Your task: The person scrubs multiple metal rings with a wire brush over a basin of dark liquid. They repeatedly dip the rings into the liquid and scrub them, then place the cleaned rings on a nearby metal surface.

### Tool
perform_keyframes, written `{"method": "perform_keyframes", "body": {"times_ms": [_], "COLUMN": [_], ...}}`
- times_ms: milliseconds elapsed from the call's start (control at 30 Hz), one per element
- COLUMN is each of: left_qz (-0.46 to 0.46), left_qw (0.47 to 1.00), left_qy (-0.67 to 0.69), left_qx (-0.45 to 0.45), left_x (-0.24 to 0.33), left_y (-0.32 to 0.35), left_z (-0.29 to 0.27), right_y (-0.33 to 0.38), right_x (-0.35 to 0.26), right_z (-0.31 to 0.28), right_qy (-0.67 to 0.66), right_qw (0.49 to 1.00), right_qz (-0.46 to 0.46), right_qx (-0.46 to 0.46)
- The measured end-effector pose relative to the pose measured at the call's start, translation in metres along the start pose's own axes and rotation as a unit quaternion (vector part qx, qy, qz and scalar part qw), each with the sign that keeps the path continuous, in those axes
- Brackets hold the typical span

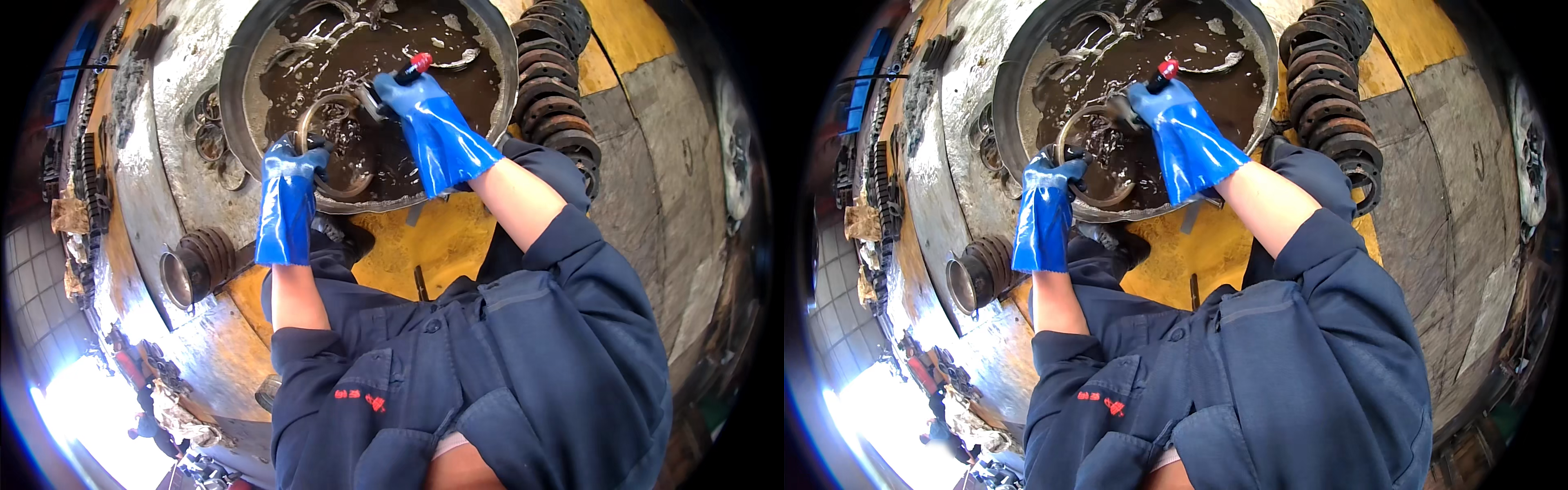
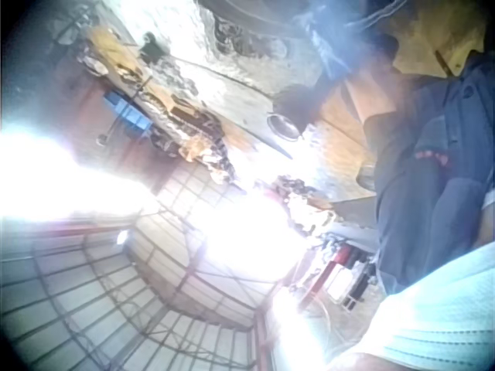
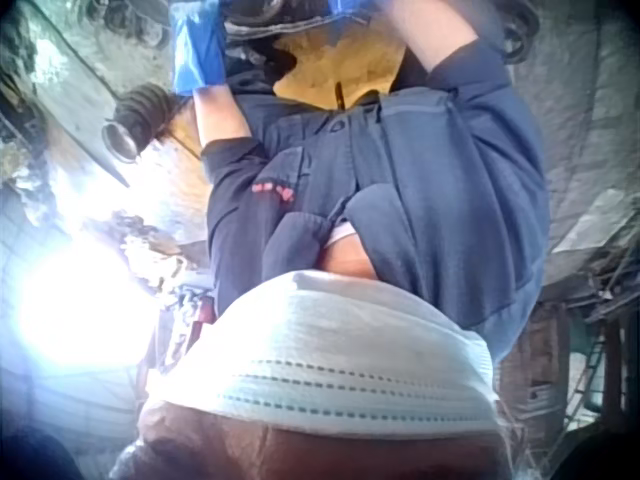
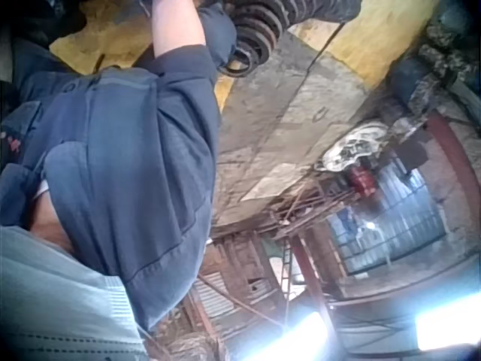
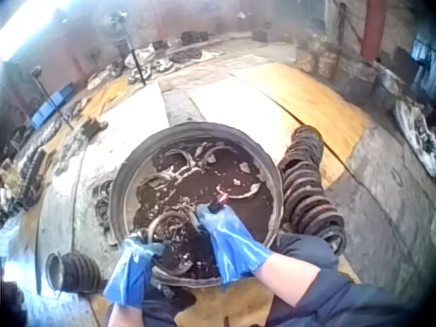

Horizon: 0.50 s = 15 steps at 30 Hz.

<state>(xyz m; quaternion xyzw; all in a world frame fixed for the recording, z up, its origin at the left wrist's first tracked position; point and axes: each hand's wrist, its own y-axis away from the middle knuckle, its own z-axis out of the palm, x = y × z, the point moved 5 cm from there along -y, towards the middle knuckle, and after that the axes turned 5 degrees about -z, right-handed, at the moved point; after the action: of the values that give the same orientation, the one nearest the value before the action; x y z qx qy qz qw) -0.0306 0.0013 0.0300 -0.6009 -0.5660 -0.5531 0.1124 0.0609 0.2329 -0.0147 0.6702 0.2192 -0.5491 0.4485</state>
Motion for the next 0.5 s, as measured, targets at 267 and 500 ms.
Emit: {"method": "perform_keyframes", "body": {"times_ms": [267,500], "left_qz": [0.04,0.038], "left_qw": [0.996,0.999], "left_qy": [-0.039,-0.022], "left_qx": [0.064,-0.028], "left_x": [-0.003,0.001], "left_y": [-0.009,-0.012], "left_z": [-0.019,-0.006], "right_y": [0.034,0.029], "right_x": [-0.021,-0.03], "right_z": [0.029,0.047], "right_qy": [0.236,0.522], "right_qw": [0.938,0.747], "right_qz": [-0.247,-0.404], "right_qx": [-0.053,-0.079]}}
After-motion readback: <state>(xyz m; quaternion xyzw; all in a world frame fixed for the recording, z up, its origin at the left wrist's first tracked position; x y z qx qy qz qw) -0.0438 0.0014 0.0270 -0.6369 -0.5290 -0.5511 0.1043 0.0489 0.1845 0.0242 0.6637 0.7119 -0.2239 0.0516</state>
